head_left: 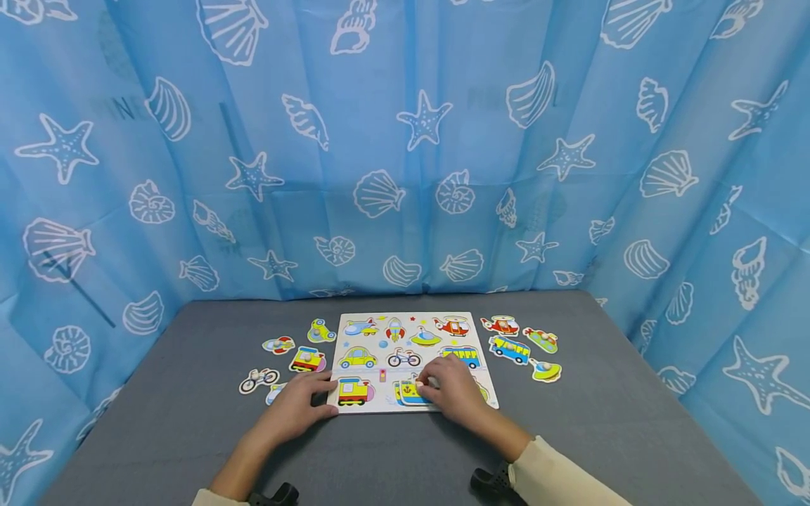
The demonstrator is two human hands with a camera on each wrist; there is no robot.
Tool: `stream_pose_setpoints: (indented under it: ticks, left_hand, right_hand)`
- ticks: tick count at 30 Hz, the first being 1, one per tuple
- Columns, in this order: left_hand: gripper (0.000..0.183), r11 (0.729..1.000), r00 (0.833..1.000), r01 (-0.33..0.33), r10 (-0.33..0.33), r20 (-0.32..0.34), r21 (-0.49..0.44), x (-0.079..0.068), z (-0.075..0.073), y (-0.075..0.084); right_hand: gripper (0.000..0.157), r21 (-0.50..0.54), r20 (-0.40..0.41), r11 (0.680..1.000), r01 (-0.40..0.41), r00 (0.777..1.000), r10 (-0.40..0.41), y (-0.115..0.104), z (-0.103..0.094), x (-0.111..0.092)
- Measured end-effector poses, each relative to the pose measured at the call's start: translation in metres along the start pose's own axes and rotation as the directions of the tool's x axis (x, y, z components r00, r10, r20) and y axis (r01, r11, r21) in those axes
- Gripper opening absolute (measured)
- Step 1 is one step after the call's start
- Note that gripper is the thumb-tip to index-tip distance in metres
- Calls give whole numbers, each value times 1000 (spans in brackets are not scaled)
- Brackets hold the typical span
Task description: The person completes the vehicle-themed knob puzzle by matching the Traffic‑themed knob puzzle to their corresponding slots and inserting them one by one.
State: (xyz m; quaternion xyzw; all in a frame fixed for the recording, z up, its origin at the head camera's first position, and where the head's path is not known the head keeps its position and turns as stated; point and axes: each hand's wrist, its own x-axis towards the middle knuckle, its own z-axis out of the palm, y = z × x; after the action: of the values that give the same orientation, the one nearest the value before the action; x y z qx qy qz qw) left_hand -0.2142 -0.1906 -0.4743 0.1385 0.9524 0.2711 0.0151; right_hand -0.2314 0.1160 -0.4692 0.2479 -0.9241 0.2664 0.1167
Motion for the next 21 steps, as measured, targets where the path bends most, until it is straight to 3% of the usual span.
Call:
stream_pose_setpoints:
  ticks: [21]
  left_hand:
    - [47,999,998,-45,44,-35,-9,-1,0,-1]
  right_hand:
    - [9,-33,3,999,32,999,-32,-6,8,3]
